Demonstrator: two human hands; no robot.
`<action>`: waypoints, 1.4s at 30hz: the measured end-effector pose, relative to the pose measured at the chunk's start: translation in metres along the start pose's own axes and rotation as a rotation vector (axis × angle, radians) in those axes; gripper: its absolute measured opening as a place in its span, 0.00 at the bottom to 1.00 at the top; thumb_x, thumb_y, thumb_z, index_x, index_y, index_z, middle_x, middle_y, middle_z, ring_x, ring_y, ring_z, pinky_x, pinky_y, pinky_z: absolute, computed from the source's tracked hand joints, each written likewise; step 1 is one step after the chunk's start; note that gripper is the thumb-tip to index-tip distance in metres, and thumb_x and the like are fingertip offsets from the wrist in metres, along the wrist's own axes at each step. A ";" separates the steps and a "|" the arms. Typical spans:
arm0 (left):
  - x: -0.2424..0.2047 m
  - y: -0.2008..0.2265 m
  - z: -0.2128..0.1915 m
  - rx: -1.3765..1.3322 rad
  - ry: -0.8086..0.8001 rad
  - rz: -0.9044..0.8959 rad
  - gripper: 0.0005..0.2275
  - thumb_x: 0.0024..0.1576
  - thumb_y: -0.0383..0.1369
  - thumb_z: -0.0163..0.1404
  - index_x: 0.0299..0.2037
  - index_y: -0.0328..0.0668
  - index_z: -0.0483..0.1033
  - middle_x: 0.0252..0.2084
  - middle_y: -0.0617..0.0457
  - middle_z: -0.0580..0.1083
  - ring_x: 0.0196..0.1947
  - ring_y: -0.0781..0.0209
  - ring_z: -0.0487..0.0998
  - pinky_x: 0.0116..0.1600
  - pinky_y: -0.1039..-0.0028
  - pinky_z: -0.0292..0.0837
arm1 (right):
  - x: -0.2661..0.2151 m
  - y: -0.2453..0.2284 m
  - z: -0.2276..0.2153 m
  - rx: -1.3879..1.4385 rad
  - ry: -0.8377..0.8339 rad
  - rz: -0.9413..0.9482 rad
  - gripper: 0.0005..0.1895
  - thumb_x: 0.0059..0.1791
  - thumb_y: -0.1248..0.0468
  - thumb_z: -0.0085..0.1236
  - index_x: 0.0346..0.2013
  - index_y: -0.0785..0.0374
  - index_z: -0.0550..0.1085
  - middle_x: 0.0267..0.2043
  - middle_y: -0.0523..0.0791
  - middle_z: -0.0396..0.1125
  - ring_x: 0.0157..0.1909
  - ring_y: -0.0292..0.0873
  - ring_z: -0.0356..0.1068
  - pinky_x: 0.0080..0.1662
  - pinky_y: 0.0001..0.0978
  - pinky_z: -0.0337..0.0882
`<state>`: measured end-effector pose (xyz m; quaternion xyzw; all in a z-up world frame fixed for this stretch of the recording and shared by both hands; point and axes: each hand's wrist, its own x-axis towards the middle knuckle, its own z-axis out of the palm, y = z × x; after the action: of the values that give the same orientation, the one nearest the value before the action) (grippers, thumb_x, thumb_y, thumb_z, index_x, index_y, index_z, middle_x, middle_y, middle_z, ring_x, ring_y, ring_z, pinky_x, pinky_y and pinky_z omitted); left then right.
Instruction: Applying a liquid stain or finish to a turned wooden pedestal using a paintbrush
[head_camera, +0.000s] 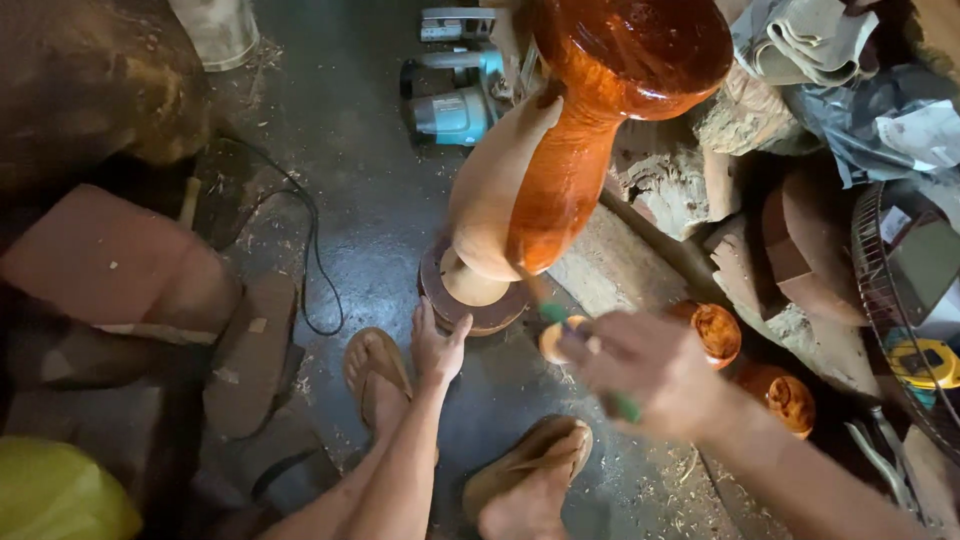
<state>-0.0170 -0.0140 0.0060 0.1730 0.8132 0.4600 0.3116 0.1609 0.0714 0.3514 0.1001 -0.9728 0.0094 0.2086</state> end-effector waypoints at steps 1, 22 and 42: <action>-0.001 -0.001 0.001 0.016 0.002 0.023 0.45 0.51 0.58 0.50 0.76 0.47 0.47 0.78 0.44 0.49 0.77 0.43 0.49 0.74 0.52 0.49 | -0.001 0.009 -0.005 0.077 0.024 0.078 0.10 0.50 0.75 0.50 0.45 0.64 0.72 0.31 0.48 0.71 0.26 0.44 0.68 0.25 0.37 0.68; 0.001 -0.024 0.024 -0.035 0.173 0.099 0.42 0.52 0.58 0.52 0.73 0.43 0.58 0.72 0.39 0.60 0.73 0.43 0.59 0.71 0.56 0.56 | 0.010 0.026 -0.028 0.084 0.100 0.167 0.16 0.41 0.79 0.58 0.42 0.65 0.79 0.41 0.54 0.76 0.36 0.46 0.78 0.34 0.30 0.84; 0.021 -0.019 0.013 -0.098 0.126 0.086 0.41 0.50 0.55 0.54 0.74 0.50 0.57 0.70 0.44 0.63 0.70 0.45 0.61 0.70 0.56 0.57 | 0.012 0.022 -0.018 0.022 0.248 0.057 0.07 0.52 0.72 0.50 0.42 0.67 0.75 0.36 0.53 0.72 0.31 0.45 0.73 0.33 0.36 0.79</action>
<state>-0.0243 -0.0036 -0.0223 0.1630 0.7996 0.5221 0.2480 0.1528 0.0918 0.3731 0.0727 -0.9419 0.0384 0.3258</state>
